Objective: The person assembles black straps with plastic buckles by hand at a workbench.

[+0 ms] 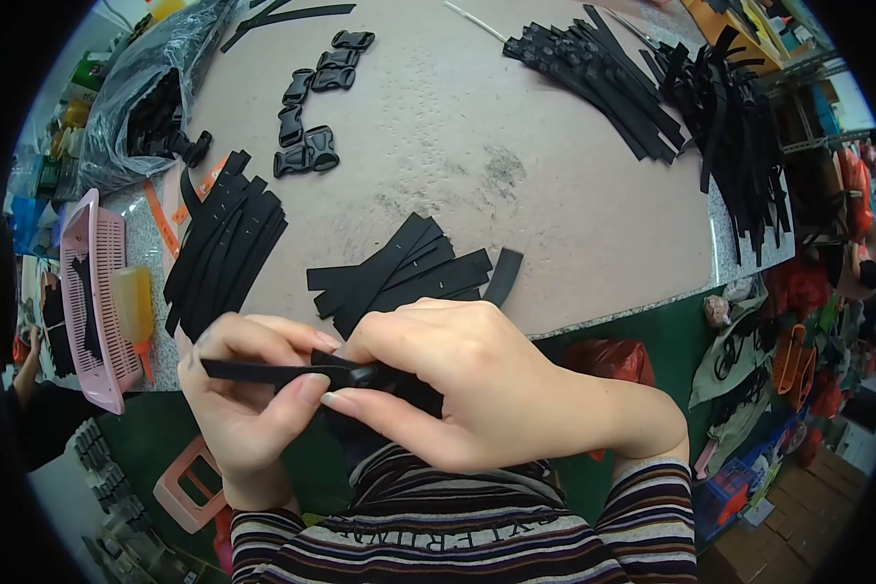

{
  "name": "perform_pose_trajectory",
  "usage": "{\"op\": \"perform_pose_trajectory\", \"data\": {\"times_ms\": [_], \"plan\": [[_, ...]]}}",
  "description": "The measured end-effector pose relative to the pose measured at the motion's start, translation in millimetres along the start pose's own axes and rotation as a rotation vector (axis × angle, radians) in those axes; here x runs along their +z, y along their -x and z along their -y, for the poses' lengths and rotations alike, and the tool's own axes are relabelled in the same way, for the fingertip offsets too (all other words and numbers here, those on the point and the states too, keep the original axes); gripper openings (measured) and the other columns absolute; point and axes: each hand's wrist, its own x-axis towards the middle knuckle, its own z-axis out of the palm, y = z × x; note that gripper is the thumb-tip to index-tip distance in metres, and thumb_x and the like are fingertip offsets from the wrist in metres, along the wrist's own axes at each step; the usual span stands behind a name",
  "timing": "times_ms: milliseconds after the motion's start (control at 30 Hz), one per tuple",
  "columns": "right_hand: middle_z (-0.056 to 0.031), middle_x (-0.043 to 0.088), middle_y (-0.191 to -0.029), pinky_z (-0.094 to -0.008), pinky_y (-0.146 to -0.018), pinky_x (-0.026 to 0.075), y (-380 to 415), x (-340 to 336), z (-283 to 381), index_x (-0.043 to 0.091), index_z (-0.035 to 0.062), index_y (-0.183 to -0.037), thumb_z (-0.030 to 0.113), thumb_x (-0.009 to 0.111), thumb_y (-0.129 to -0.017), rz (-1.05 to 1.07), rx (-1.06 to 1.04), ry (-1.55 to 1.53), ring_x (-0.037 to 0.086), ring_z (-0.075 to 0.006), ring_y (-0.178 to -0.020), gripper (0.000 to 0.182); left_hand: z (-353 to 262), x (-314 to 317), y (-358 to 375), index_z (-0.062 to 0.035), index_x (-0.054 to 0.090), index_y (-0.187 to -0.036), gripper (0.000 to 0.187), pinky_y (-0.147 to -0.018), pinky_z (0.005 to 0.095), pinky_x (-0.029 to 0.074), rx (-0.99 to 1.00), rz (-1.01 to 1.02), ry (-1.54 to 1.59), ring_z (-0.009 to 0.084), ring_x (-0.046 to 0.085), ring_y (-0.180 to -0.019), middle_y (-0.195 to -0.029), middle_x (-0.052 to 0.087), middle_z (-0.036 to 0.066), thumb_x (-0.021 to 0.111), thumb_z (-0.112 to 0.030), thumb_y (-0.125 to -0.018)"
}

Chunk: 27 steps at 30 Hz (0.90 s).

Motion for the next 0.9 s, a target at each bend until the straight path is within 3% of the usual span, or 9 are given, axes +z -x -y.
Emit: {"op": "perform_pose_trajectory", "data": {"times_ms": [167,533,633,733,900], "plan": [[-0.0124,0.068,-0.081,-0.0336,-0.062,0.05,-0.1,4.1,-2.6,0.066,-0.0022,-0.099,0.013,0.081,-0.083,-0.058,-0.113,0.031,0.066,-0.0274,-0.067,0.026,-0.5,-8.1,-4.0,0.0013,0.065,-0.084,0.012,-0.074,0.0271,0.055,-0.057,0.021,0.073,0.0152,0.071,-0.078,-0.087,0.076,0.017,0.076,0.002,-0.081],[-0.0109,0.067,-0.08,-0.0317,-0.058,0.047,-1.3,-4.0,1.4,0.068,0.0001,-0.098,0.013,0.079,-0.086,0.056,0.019,-0.146,0.064,-0.0244,-0.065,0.021,4.8,-10.2,-4.9,0.0016,0.066,-0.087,0.012,-0.071,0.0252,0.053,-0.134,0.038,0.126,0.0129,0.068,-0.074,-0.081,0.074,0.012,0.077,-0.002,-0.082],[-0.0105,0.067,-0.08,-0.0318,-0.058,0.047,-1.6,-6.3,0.4,0.068,0.0013,-0.097,0.015,0.078,-0.087,0.087,0.039,-0.169,0.064,-0.0241,-0.066,0.02,13.2,-13.1,-4.7,0.0024,0.068,-0.089,0.014,-0.066,0.023,0.048,-0.204,0.142,0.308,0.0105,0.064,-0.069,-0.077,0.071,0.009,0.077,-0.006,-0.082],[-0.0108,0.067,-0.08,-0.0327,-0.059,0.048,-2.1,-6.7,-1.1,0.068,0.0017,-0.097,0.015,0.078,-0.087,0.089,0.015,-0.153,0.064,-0.0246,-0.067,0.02,8.3,-13.8,-9.5,0.0021,0.07,-0.087,0.012,-0.062,0.0228,0.045,-0.207,0.315,0.126,0.0092,0.061,-0.066,-0.074,0.069,0.006,0.075,-0.008,-0.082],[-0.0138,0.067,-0.081,-0.0363,-0.061,0.049,1.2,-8.0,-5.5,0.066,0.0012,-0.097,0.015,0.076,-0.088,0.027,-0.05,-0.147,0.065,-0.0297,-0.071,0.019,19.2,5.1,-14.2,0.0008,0.067,-0.08,0.007,-0.056,0.0293,0.045,0.074,0.235,0.046,0.0169,0.06,-0.059,-0.068,0.065,0.008,0.072,-0.003,-0.077]]}}
